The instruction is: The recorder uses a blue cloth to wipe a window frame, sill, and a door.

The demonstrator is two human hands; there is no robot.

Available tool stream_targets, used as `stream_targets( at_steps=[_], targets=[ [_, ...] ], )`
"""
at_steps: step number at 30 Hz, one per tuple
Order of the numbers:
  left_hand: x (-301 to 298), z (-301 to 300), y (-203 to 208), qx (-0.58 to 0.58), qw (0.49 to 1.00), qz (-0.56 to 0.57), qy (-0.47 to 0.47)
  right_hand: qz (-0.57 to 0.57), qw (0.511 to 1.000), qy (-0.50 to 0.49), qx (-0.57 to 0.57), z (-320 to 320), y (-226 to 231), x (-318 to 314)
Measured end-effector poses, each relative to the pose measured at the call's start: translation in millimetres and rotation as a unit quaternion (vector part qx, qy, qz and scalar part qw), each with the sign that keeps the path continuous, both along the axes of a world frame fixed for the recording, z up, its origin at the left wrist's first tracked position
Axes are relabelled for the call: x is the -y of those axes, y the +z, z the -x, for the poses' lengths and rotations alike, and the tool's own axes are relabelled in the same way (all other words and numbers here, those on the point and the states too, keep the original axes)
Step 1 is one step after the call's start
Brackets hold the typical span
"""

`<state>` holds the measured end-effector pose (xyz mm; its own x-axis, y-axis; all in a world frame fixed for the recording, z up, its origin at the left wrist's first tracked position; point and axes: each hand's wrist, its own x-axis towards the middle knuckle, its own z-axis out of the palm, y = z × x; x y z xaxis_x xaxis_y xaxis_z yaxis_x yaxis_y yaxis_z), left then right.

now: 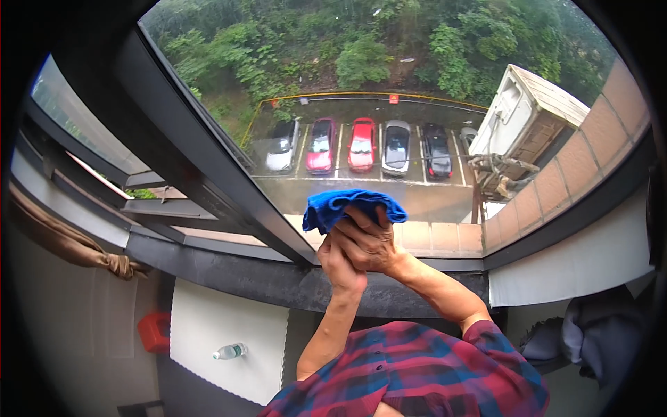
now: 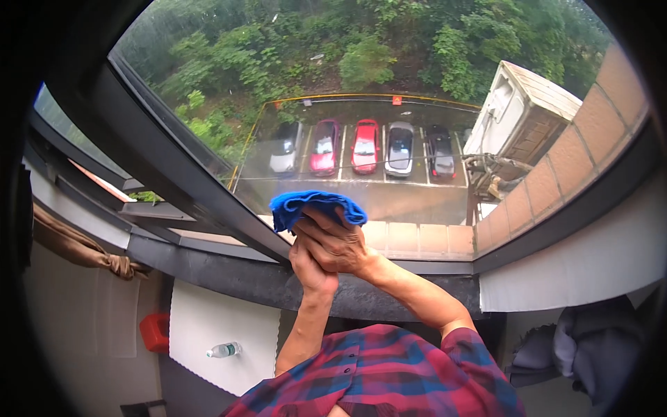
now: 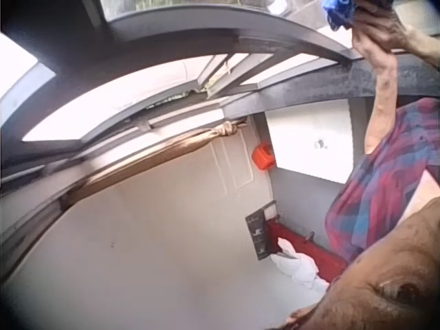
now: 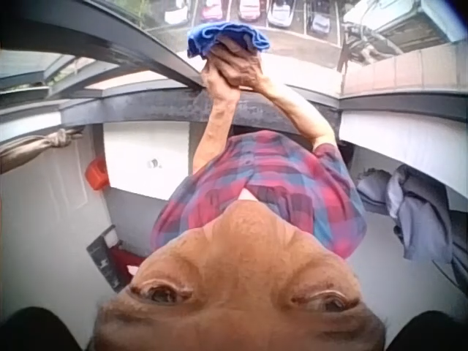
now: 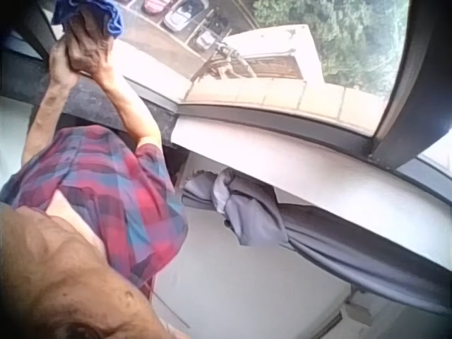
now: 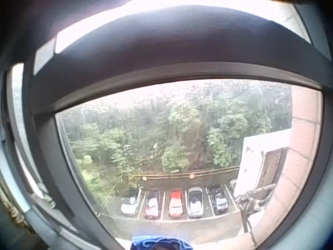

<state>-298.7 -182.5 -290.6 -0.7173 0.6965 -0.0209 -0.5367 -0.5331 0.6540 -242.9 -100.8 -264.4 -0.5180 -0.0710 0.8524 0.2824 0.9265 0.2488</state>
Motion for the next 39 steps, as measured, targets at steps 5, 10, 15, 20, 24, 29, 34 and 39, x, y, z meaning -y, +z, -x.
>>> stream_targets(
  at_steps=[5,10,15,20,24,29,34,39],
  targets=[
    [4.3,12.9,50.2,-0.239,0.968,-0.038,0.061,-0.003,0.989,-0.086,-0.12,4.0,52.7,-7.8],
    [7.5,36.8,59.4,-0.418,0.885,-0.088,0.184,-0.06,0.941,-0.15,-0.298,-21.8,140.7,-36.3],
    [7.5,68.0,55.4,-0.656,0.688,0.003,0.31,-0.013,0.884,-0.244,-0.399,-77.8,151.1,-53.5],
    [-8.5,80.0,42.6,-0.74,0.6,0.064,0.298,-0.005,0.888,-0.228,-0.399,-77.9,154.4,-59.7],
    [-19.0,80.2,34.0,-0.738,0.599,0.056,0.307,-0.037,0.903,-0.276,-0.329,-1.4,180.2,-36.0],
    [-20.5,87.5,34.3,-0.707,0.633,0.013,0.315,-0.084,0.971,-0.112,-0.196,115.9,187.5,7.7],
    [-27.5,85.8,25.4,-0.703,0.618,0.081,0.342,-0.104,0.975,-0.096,-0.174,73.5,201.5,-7.5],
    [-26.5,80.6,39.2,-0.719,0.607,0.025,0.338,-0.179,0.94,-0.232,-0.176,-40.7,244.6,-47.8]
  ],
)
